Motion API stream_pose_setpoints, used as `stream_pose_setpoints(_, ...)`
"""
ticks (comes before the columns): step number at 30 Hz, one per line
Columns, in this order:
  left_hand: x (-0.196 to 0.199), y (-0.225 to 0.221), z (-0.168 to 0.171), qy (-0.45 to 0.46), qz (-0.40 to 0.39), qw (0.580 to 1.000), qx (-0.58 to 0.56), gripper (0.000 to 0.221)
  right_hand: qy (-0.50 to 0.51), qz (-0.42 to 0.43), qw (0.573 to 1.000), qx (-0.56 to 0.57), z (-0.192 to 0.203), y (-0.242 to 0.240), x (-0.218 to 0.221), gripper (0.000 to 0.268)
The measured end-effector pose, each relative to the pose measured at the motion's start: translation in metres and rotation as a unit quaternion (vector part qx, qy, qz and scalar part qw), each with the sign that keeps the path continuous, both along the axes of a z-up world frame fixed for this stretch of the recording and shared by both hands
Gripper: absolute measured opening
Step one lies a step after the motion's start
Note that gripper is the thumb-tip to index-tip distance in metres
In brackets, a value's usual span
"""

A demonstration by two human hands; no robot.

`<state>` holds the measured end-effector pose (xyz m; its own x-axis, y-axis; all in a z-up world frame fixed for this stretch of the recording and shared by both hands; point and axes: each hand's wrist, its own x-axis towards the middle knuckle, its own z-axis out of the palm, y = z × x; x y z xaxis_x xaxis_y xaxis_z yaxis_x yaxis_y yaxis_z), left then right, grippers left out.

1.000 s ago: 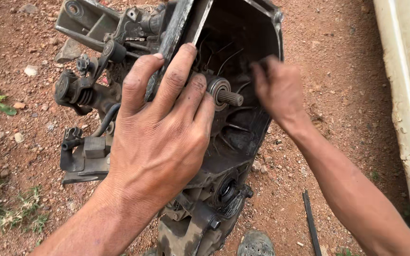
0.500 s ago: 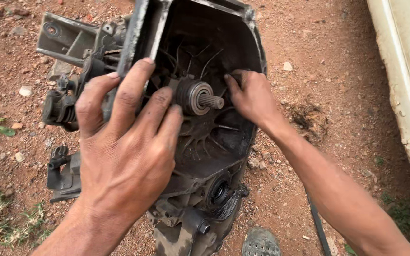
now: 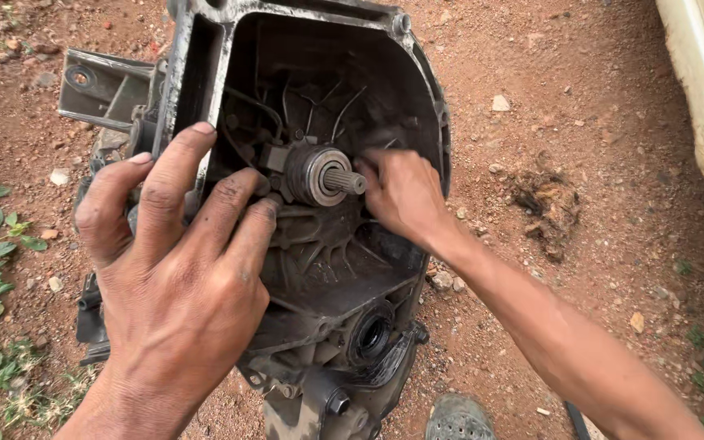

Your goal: The person cleans the interior of a transmission housing by wiping it with a cloth and scraping the edges with a flat tool.

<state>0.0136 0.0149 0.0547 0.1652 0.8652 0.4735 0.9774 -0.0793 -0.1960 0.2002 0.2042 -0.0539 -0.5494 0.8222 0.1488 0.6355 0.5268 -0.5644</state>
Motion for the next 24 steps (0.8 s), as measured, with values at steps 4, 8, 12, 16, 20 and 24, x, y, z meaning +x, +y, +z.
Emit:
stream_pose_setpoints(4,0.0,0.001,0.002,0.009,0.0,1.0,0.004,0.015,-0.021,-0.002,0.984,-0.178,-0.009,-0.01,-0.002,0.025)
stream_pose_setpoints(8,-0.001,-0.003,-0.001,-0.009,-0.011,1.0,0.013,0.013,-0.038,-0.014,0.992,-0.12,-0.005,-0.032,0.01,0.027)
stream_pose_setpoints(12,-0.004,-0.003,-0.004,-0.01,-0.019,1.0,0.018,0.012,0.037,-0.019,0.972,-0.231,0.007,-0.043,0.03,0.027)
stream_pose_setpoints(16,-0.007,-0.006,-0.013,-0.015,-0.03,0.999,0.03,0.012,0.082,-0.062,0.954,-0.281,0.0,-0.059,0.029,0.021)
stream_pose_setpoints(20,-0.008,-0.006,-0.013,-0.007,-0.028,0.999,0.035,0.013,0.183,0.033,0.919,-0.346,-0.01,-0.068,0.019,0.021)
stream_pose_setpoints(24,-0.009,-0.01,-0.015,-0.012,-0.035,0.999,0.032,0.013,0.121,-0.003,0.947,-0.296,-0.023,-0.066,0.03,0.019)
